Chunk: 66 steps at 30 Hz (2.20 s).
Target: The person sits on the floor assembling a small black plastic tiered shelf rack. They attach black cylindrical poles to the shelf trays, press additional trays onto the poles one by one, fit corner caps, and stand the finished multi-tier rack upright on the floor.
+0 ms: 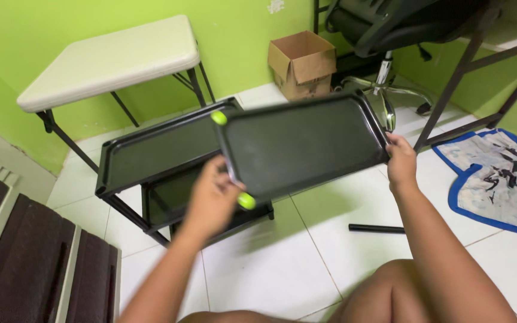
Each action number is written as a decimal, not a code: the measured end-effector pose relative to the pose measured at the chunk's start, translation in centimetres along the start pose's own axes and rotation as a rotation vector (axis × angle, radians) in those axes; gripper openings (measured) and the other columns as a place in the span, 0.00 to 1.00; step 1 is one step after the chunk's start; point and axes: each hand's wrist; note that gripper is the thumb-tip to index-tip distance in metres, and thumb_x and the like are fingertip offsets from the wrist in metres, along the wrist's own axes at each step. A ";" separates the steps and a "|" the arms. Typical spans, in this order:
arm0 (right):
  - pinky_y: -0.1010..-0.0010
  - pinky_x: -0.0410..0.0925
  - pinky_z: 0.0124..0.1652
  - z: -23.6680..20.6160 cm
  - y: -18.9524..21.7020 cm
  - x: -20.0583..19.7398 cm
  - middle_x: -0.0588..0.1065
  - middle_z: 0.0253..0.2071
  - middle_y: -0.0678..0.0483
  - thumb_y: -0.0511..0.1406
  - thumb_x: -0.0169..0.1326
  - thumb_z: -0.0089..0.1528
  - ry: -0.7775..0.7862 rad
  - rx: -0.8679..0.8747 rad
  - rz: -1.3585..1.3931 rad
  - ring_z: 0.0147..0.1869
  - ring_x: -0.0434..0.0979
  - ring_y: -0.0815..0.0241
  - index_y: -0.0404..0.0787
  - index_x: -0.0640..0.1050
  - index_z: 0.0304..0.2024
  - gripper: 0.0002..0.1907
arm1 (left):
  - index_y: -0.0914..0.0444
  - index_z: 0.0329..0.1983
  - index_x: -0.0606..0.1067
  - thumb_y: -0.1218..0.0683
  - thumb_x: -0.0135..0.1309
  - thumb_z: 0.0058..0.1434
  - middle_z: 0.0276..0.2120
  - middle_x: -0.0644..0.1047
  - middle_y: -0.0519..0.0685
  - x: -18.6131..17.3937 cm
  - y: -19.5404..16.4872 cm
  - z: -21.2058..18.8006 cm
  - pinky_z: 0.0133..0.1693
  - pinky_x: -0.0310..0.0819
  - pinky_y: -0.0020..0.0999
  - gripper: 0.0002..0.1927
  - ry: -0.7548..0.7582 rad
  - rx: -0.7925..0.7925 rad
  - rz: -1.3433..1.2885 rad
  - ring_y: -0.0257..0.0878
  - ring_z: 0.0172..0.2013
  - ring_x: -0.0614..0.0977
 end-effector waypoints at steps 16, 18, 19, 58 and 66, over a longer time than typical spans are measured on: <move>0.56 0.77 0.46 -6.9 -16.1 0.6 0.79 0.45 0.40 0.36 0.48 0.60 0.499 0.746 -0.856 0.43 0.85 0.40 0.42 0.71 0.63 0.27 | 0.76 0.59 0.65 0.51 0.68 0.52 0.51 0.79 0.66 9.9 31.8 -9.2 0.57 0.76 0.39 0.39 0.285 -0.872 0.709 0.54 0.55 0.82; 0.59 0.75 0.46 -6.8 -16.9 1.3 0.80 0.43 0.41 0.36 0.50 0.59 0.571 0.649 -0.912 0.43 0.83 0.45 0.43 0.72 0.62 0.27 | 0.72 0.56 0.71 0.50 0.70 0.50 0.52 0.80 0.63 9.9 31.5 -9.4 0.58 0.75 0.39 0.35 0.373 -0.889 0.732 0.53 0.56 0.81; 0.61 0.74 0.46 -6.6 -17.6 1.4 0.80 0.42 0.41 0.36 0.51 0.59 0.602 0.595 -0.933 0.42 0.83 0.48 0.43 0.73 0.62 0.27 | 0.71 0.55 0.75 0.49 0.70 0.49 0.52 0.80 0.61 9.9 31.3 -9.3 0.59 0.75 0.39 0.33 0.415 -0.889 0.749 0.52 0.57 0.81; 0.57 0.60 0.68 -3.2 -24.0 -13.9 0.72 0.61 0.33 0.41 0.50 0.63 0.119 0.883 -1.139 0.70 0.66 0.36 0.28 0.79 0.54 0.24 | 0.67 0.69 0.64 0.56 0.61 0.53 0.60 0.72 0.63 43.6 23.3 -3.4 0.61 0.69 0.41 0.39 0.284 -0.490 0.372 0.55 0.59 0.76; 0.68 0.74 0.38 0.7 -11.0 -6.2 0.81 0.36 0.49 0.26 0.53 0.58 -0.034 0.323 -0.428 0.36 0.83 0.57 0.38 0.84 0.45 0.15 | 0.60 0.52 0.80 0.59 0.61 0.57 0.54 0.75 0.55 30.3 4.5 4.5 0.47 0.76 0.38 0.18 -0.125 0.096 0.317 0.49 0.47 0.80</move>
Point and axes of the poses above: each hand's wrist, its own z-axis towards the middle knuckle, its own x-axis out of the palm, y = z × x
